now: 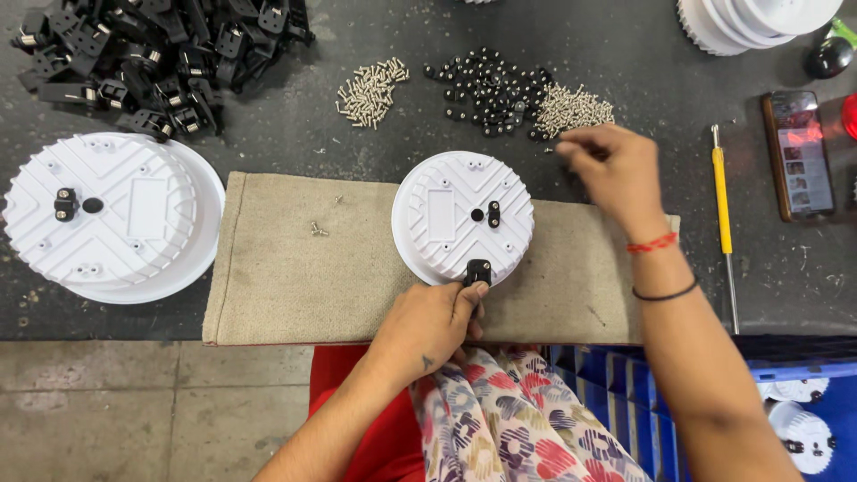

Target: The person assembles white circular light fixtures by placing black plastic holders and screws onto the fixture base, then using a green electric screwdriver to fasten them. The process is repeated for multiple fixtures on a workbench.

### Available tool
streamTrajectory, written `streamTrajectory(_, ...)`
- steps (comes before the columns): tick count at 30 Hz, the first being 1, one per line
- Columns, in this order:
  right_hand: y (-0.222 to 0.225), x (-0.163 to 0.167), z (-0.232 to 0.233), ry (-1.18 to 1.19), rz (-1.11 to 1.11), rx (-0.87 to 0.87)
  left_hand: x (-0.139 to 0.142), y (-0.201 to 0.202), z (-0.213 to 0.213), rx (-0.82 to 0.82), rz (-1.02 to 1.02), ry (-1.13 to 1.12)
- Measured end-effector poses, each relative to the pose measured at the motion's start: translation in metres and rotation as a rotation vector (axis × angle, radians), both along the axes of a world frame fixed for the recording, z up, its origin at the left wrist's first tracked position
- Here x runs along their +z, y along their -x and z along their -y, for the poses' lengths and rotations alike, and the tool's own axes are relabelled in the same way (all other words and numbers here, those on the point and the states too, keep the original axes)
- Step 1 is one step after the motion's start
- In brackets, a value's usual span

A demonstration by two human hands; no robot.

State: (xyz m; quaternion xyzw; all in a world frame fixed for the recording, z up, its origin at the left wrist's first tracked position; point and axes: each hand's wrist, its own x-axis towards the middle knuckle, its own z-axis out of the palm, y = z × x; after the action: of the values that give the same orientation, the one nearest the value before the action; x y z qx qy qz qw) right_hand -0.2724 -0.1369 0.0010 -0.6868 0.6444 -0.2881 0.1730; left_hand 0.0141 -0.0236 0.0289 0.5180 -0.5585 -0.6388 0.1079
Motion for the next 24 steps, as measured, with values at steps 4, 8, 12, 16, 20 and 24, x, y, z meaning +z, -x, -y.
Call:
streamTrajectory(4,-0.003,-0.010,0.008,0.062,-0.138,0.152,-0.001,0.000,0.001,-0.003,0.016,0.012)
streamTrajectory(8,0.001,-0.002,0.015,-0.080,-0.225,0.151,-0.001,0.000,0.002,-0.003,0.018,-0.022)
streamTrajectory(12,0.010,0.007,0.025,-0.253,-0.190,0.157,-0.002,0.000,0.002,-0.016,0.030,-0.005)
streamTrajectory(16,0.013,0.007,0.023,-0.138,-0.181,0.259,-0.004,0.000,0.003,-0.030,0.029,0.012)
streamTrajectory(20,0.016,0.001,0.015,0.046,-0.197,0.379,-0.004,0.001,0.004,-0.046,0.029,-0.006)
streamTrajectory(24,0.010,-0.004,0.004,0.196,-0.225,0.410,-0.002,0.001,0.005,-0.055,0.044,-0.030)
